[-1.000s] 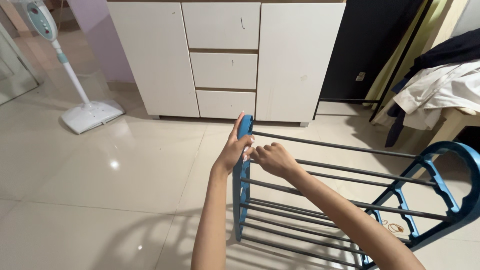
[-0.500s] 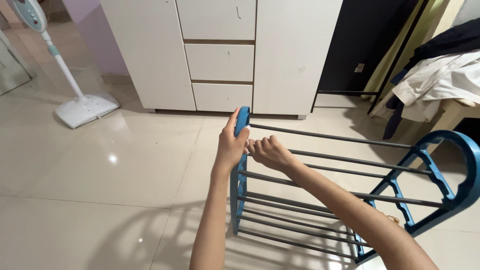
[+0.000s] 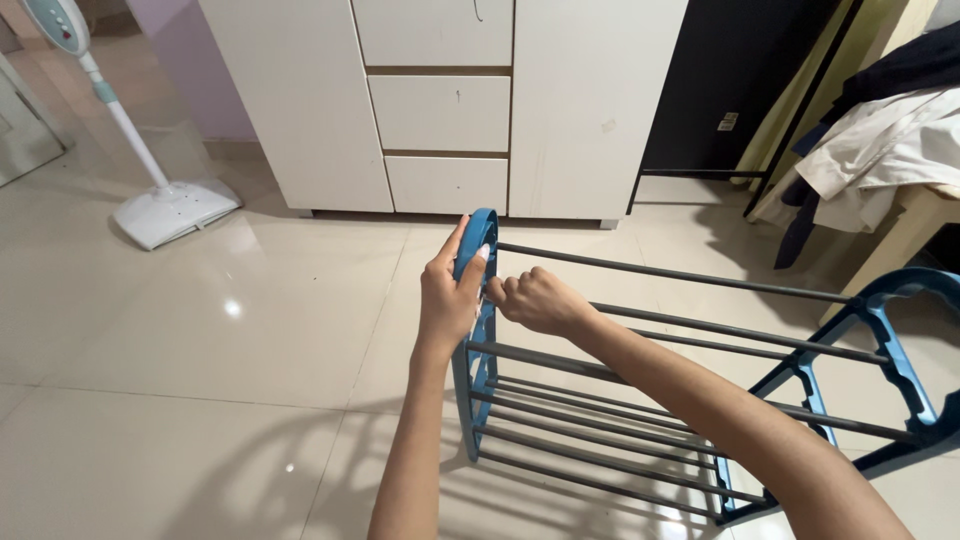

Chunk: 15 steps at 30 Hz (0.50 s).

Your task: The person assembles a blue metal shoe rack by hand, inserting the horizontal bars into the side frames and repeatedly adjusting the alignment. The rack remains on the floor throughout the process.

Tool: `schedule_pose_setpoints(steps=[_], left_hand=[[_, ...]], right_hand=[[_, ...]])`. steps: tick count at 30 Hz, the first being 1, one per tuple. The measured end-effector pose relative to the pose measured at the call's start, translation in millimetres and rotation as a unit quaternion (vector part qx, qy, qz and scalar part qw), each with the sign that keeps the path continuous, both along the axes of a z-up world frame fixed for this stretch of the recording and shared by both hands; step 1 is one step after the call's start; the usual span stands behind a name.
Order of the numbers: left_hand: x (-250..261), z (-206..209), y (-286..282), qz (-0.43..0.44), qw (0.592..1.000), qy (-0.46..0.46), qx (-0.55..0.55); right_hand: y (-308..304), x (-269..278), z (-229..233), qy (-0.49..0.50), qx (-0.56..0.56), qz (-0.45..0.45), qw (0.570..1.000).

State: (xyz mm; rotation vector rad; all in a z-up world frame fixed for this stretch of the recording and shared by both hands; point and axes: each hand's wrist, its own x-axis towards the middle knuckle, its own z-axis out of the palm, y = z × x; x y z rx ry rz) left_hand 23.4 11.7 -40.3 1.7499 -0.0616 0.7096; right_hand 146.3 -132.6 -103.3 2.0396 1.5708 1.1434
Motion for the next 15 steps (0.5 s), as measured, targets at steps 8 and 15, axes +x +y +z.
schedule_pose_setpoints(steps=[8,15], left_hand=[[5.9,-8.5,-10.3,0.0,0.999,-0.039,-0.002],[2.9,-8.9,-7.3,-0.014,0.999,-0.024,-0.028]], right_hand=[[-11.8,-14.7,5.6,-0.164,0.026,-0.009,0.986],[-10.8,-18.9,1.3,-0.171,0.014,-0.017,0.985]])
